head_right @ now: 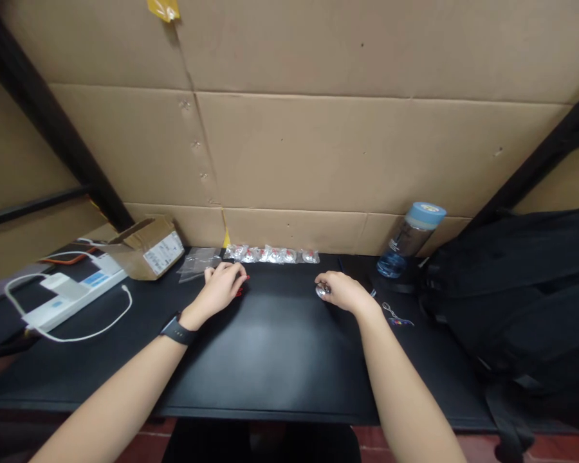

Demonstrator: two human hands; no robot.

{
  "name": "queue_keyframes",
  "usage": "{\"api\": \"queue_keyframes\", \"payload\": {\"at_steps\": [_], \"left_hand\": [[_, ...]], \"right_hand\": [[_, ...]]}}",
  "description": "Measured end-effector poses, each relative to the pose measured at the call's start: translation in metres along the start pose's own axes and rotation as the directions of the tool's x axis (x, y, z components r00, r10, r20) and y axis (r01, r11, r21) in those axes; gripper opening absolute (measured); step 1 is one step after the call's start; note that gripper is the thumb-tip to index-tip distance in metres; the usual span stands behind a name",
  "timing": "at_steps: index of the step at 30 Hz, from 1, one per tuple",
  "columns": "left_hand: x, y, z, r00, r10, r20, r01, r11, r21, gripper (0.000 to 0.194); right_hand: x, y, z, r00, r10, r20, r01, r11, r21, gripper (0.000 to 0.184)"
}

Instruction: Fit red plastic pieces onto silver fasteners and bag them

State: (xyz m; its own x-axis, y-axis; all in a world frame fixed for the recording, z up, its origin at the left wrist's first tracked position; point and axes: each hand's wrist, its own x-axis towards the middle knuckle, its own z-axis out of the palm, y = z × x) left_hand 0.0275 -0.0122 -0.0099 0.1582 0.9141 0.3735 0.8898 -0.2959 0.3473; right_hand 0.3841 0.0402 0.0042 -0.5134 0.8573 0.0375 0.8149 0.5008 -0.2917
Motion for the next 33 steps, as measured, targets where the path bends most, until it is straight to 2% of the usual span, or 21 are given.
{"api": "queue_keyframes", "payload": {"at_steps": [5, 8, 11, 13, 14, 17, 20, 26, 33], "left_hand": [[-0.003, 0.022, -0.002, 1.000, 0.023, -0.016, -0.025, 0.988, -0.150, 0.015], [-0.006, 0.033, 0.001, 1.000, 0.002, -0.009, -0.005, 0.950, -0.311, 0.017], [-0.008, 0.041, 0.006, 0.998, -0.020, 0.052, 0.047, 0.796, -0.604, 0.021], [-0.009, 0.045, 0.008, 0.995, -0.031, 0.091, 0.087, 0.695, -0.714, 0.021], [-0.009, 0.047, 0.009, 0.994, -0.038, 0.105, 0.103, 0.673, -0.733, 0.022], [-0.011, 0.048, 0.011, 0.993, -0.050, 0.109, 0.114, 0.684, -0.720, 0.024], [-0.012, 0.047, 0.012, 0.997, -0.036, 0.061, 0.068, 0.730, -0.681, 0.016], [-0.014, 0.046, 0.012, 0.998, 0.000, -0.059, -0.035, 0.806, -0.591, 0.014], [-0.018, 0.050, 0.010, 0.996, -0.038, -0.087, -0.004, 0.902, -0.433, 0.014]], "right_hand": [[-0.004, -0.007, -0.008, 0.997, -0.013, -0.070, 0.015, 1.000, 0.019, 0.029], [-0.003, -0.021, -0.011, 0.981, -0.060, -0.187, 0.092, 0.982, 0.166, 0.032], [-0.001, -0.048, -0.008, 0.948, -0.137, -0.289, 0.242, 0.898, 0.368, 0.036], [0.000, -0.069, -0.002, 0.920, -0.168, -0.354, 0.324, 0.834, 0.446, 0.039], [0.000, -0.079, 0.002, 0.909, -0.174, -0.379, 0.354, 0.805, 0.477, 0.042], [-0.002, -0.103, 0.012, 0.884, -0.166, -0.437, 0.403, 0.744, 0.533, 0.047], [-0.003, -0.115, 0.021, 0.873, -0.166, -0.458, 0.423, 0.727, 0.542, 0.048], [-0.002, -0.121, 0.033, 0.865, -0.149, -0.480, 0.428, 0.720, 0.547, 0.050], [-0.001, -0.122, 0.038, 0.886, -0.124, -0.446, 0.404, 0.677, 0.615, 0.044]]}}
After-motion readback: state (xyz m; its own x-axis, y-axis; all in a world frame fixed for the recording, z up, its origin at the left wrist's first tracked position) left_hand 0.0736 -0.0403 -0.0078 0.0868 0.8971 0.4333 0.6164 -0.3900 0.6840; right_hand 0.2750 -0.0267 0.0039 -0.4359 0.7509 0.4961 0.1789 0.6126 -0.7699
